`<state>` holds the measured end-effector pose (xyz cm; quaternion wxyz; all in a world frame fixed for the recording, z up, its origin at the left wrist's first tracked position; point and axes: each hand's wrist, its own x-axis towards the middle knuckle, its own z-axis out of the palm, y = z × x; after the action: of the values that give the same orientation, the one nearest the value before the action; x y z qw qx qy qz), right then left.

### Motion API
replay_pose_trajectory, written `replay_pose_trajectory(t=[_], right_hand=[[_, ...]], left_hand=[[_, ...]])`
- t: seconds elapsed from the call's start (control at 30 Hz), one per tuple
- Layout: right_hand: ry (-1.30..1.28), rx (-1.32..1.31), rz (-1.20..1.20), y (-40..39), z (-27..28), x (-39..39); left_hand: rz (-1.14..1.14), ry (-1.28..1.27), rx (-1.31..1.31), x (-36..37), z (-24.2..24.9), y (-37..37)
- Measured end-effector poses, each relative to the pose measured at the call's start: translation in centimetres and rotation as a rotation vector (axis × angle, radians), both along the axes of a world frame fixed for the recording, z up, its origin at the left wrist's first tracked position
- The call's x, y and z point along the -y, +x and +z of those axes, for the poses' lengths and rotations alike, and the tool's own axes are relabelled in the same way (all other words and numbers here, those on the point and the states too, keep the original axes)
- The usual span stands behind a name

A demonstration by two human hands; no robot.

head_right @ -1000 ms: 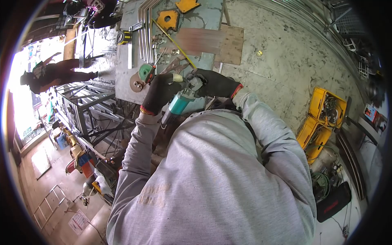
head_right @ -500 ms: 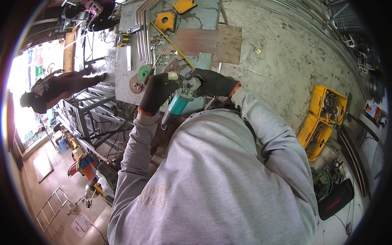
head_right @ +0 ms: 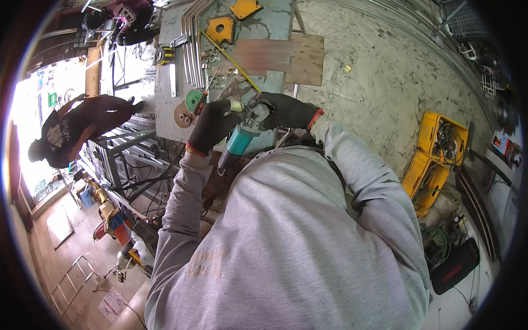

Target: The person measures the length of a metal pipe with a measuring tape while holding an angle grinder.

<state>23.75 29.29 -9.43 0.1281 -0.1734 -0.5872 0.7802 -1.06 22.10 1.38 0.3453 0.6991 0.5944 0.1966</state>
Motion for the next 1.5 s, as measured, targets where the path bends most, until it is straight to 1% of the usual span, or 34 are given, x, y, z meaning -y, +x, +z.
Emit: replay_pose_trajectory(t=[0.07, 0.2, 0.27, 0.37, 0.5, 0.57, 0.6, 0.67, 0.7, 0.77, 0.8, 0.87, 0.9, 0.97, 1.0, 1.07, 1.13, 1.27, 1.3, 1.37, 1.4, 1.47, 1.5], right_hand=[[0.004, -0.016, 0.000, 0.0, 0.0, 0.0], [-0.041, -0.045, -0.012, -0.1, -0.2, 0.1], [-0.047, -0.059, -0.018, 0.0, -0.4, 0.0], [0.016, -0.021, -0.004, 0.0, -0.1, 0.0], [0.087, -0.026, -0.063, 0.1, 0.5, 0.2], [0.100, -0.019, -0.069, 0.2, 0.6, 0.2], [0.115, -0.042, -0.073, 0.1, 0.5, 0.1], [0.130, -0.065, -0.077, 0.1, 0.4, 0.1], [0.139, -0.028, -0.056, 0.2, 0.6, 0.0], [0.149, 0.008, -0.034, 0.3, 1.1, -0.2], [0.119, 0.022, -0.012, 0.3, 1.4, -0.2], [0.089, 0.039, 0.004, 0.3, 1.3, -0.2], [0.078, 0.031, 0.005, 0.3, 0.9, -0.2], [0.067, 0.019, 0.010, 0.2, 0.8, -0.1], [0.051, 0.002, 0.008, 0.2, 0.8, -0.2], [0.035, -0.013, 0.003, 0.1, 0.7, -0.1], [-0.046, -0.084, -0.002, 0.0, 0.4, 0.0], [-0.064, -0.033, 0.012, -0.1, 0.1, 0.1], [-0.028, -0.049, -0.012, -0.1, 0.1, 0.2], [0.009, -0.067, -0.036, -0.1, 0.1, 0.2], [-0.035, -0.070, -0.034, 0.0, 0.2, 0.3], [-0.080, -0.073, -0.034, -0.1, 0.3, 0.3], [-0.067, -0.080, -0.037, -0.2, 0.1, 0.3]], left_hand=[[0.006, -0.018, -0.029, -0.3, -0.1, 0.0], [-0.033, -0.021, -0.010, -1.0, 0.1, 0.0], [-0.041, -0.104, -0.022, -1.3, 1.0, 0.2], [-0.088, -0.033, -0.014, -1.4, 1.1, 0.2], [-0.102, -0.053, -0.045, -1.3, 0.9, 0.2], [-0.081, -0.028, 0.072, -1.1, 0.9, 0.5], [-0.083, -0.028, 0.073, -1.3, 1.1, 0.6], [-0.143, -0.029, 0.033, -1.5, 1.6, 0.7], [-0.142, -0.028, 0.033, -1.5, 1.3, 0.6], [-0.155, -0.069, -0.095, -1.7, 0.7, 0.4], [-0.155, -0.068, -0.096, -1.9, 1.4, 0.6], [-0.057, -0.069, -0.014, -2.5, 3.1, 1.4], [-0.060, -0.069, -0.011, -2.2, 2.5, 1.2], [-0.066, 0.063, -0.026, -1.3, 1.1, 0.1], [-0.065, 0.064, -0.029, -1.2, 1.0, 0.0], [-0.030, -0.053, 0.004, -1.1, 0.7, 0.1], [-0.025, -0.048, 0.005, -1.1, 0.8, 0.4], [-0.037, -0.077, -0.031, -1.1, 0.9, 0.3], [-0.039, -0.078, -0.031, -1.1, 1.2, 0.4], [0.004, -0.145, 0.049, -1.1, 1.7, 0.7], [0.003, -0.145, 0.047, -1.0, 1.4, 0.7], [-0.030, -0.011, 0.055, -0.8, 0.7, 0.6], [-0.031, -0.013, 0.055, -0.8, 0.6, 0.6]])
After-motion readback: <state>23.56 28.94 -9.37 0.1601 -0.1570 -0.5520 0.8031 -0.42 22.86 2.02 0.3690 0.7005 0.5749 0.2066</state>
